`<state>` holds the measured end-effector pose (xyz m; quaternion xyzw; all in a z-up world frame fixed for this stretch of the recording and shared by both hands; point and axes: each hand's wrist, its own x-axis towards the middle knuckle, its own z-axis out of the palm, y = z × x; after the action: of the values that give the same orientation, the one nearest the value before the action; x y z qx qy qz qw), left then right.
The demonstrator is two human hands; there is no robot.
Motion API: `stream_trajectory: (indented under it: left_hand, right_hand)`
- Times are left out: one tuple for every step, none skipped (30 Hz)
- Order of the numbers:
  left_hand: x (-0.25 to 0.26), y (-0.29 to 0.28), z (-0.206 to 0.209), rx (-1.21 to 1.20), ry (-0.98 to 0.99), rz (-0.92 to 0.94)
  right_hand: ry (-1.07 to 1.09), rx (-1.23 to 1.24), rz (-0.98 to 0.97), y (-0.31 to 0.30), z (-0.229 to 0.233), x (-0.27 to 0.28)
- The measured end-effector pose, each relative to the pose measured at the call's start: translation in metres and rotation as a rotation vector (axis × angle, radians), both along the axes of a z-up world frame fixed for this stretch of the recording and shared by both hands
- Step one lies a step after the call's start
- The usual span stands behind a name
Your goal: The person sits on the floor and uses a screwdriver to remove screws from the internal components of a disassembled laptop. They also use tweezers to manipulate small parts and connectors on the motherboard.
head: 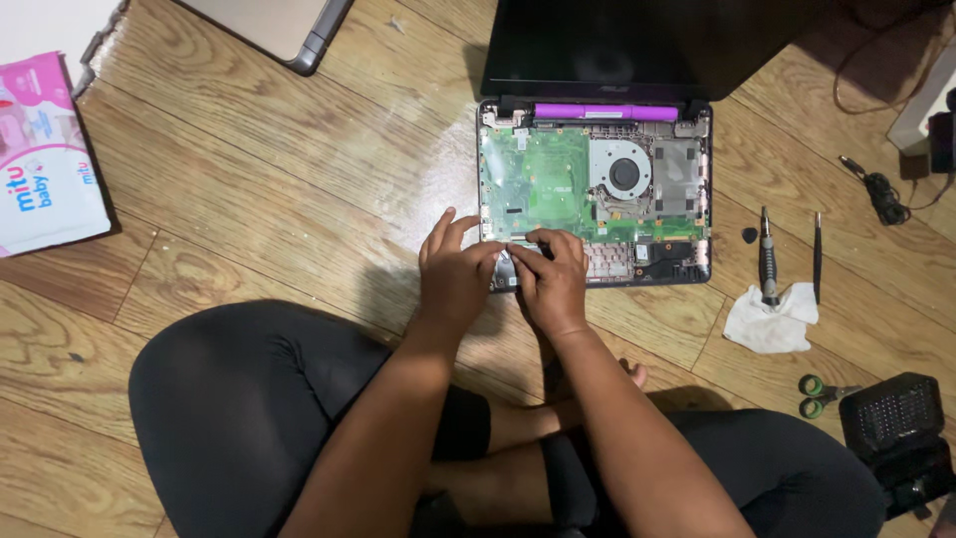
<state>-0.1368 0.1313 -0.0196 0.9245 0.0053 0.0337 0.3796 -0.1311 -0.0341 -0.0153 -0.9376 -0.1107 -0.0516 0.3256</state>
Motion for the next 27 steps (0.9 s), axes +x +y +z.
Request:
stream_trajectory:
  left_hand:
    - [0.0,0.0,0.0,-0.002,0.0,0.001]
    - [0.0,0.0,0.0,-0.006,0.001,0.001]
    - [0.0,0.0,0.0,-0.003,-0.001,0.0]
    - [0.0,0.0,0.001,-0.001,-0.002,-0.002]
    - [-0.001,0.0,0.001,0.001,-0.002,-0.004]
    - [-0.001,0.0,0.002,0.002,-0.003,-0.005]
    - [0.0,0.001,0.002,0.004,-0.004,-0.006]
    - [-0.001,0.001,0.002,0.005,-0.004,-0.007]
    - [-0.001,0.0,0.002,0.004,-0.006,-0.005]
    - [-0.001,0.001,0.002,0.004,-0.009,-0.004]
    - [-0.001,0.001,0.002,0.004,-0.012,-0.002]
    - [0.0,0.001,0.002,0.007,-0.013,-0.001]
    - [0.0,0.0,0.002,0.011,-0.014,0.0]
    - [-0.001,0.0,0.001,0.014,-0.014,0.001]
    - [-0.002,-0.001,0.0,0.038,-0.019,-0.009]
    - [-0.002,-0.001,-0.001,0.062,-0.026,-0.018]
    - [-0.002,-0.001,-0.003,0.087,-0.032,-0.028]
    - [-0.002,-0.001,-0.004,0.094,-0.056,-0.031]
    - [-0.002,-0.001,-0.005,0.102,-0.08,-0.035]
    - [-0.003,-0.001,-0.007,0.11,-0.104,-0.039]
    - [-0.004,0.0,-0.008,0.101,-0.121,-0.039]
    - [-0.005,0.0,-0.008,0.091,-0.138,-0.04]
    - [-0.004,0.0,-0.008,0.082,-0.156,-0.042]
    - [-0.004,0.0,-0.008,0.088,-0.139,-0.043]
    - [-0.004,0.0,-0.007,0.094,-0.123,-0.044]
    - [-0.003,-0.001,-0.007,0.1,-0.107,-0.045]
    - [-0.003,-0.001,-0.005,0.111,-0.099,-0.042]
  right_hand:
    - [-0.001,-0.001,0.001,0.0,0.0,0.0]
    - [0.0,-0.002,0.002,0.0,0.0,0.0]
    - [0.0,-0.004,0.002,0.0,-0.001,0.001]
    - [0.003,-0.005,0.002,0.0,-0.001,0.001]
    - [0.005,-0.006,0.001,0.0,-0.001,0.001]
    - [0.008,-0.007,0.0,-0.001,-0.001,0.001]
    - [0.014,-0.007,-0.002,-0.001,-0.002,0.001]
    - [0.02,-0.008,-0.003,-0.001,-0.002,0.001]
    - [0.026,-0.008,-0.004,-0.002,-0.003,0.001]
    - [0.024,-0.005,-0.004,-0.002,-0.003,0.0]
    - [0.022,-0.001,-0.003,-0.002,-0.003,0.0]
    - [0.018,0.003,-0.002,-0.002,-0.003,0.001]
    - [0.019,0.005,-0.001,-0.002,-0.004,0.002]
    - [0.021,0.006,0.001,-0.003,-0.004,0.002]
    - [0.023,0.007,0.003,-0.003,-0.004,0.001]
    - [0.024,0.006,0.004,-0.003,-0.004,0.001]
    - [0.024,0.006,0.004,-0.003,-0.004,0.001]
    - [0.025,0.006,0.003,-0.003,-0.004,0.002]
    - [0.027,0.007,0.002,-0.003,-0.004,0.002]
    - [0.03,0.007,0.001,-0.003,-0.003,0.001]
    - [0.032,0.008,0.0,-0.003,-0.003,0.001]
    - [0.032,0.006,-0.001,-0.002,-0.003,0.001]
    - [0.032,0.004,-0.002,-0.002,-0.002,0.001]
    - [0.033,0.002,-0.003,-0.002,-0.002,0.0]
    - [0.031,0.003,-0.001,-0.002,-0.002,0.001]
    - [0.029,0.003,0.002,-0.002,-0.002,0.001]
    - [0.027,0.002,0.005,-0.002,-0.002,0.001]
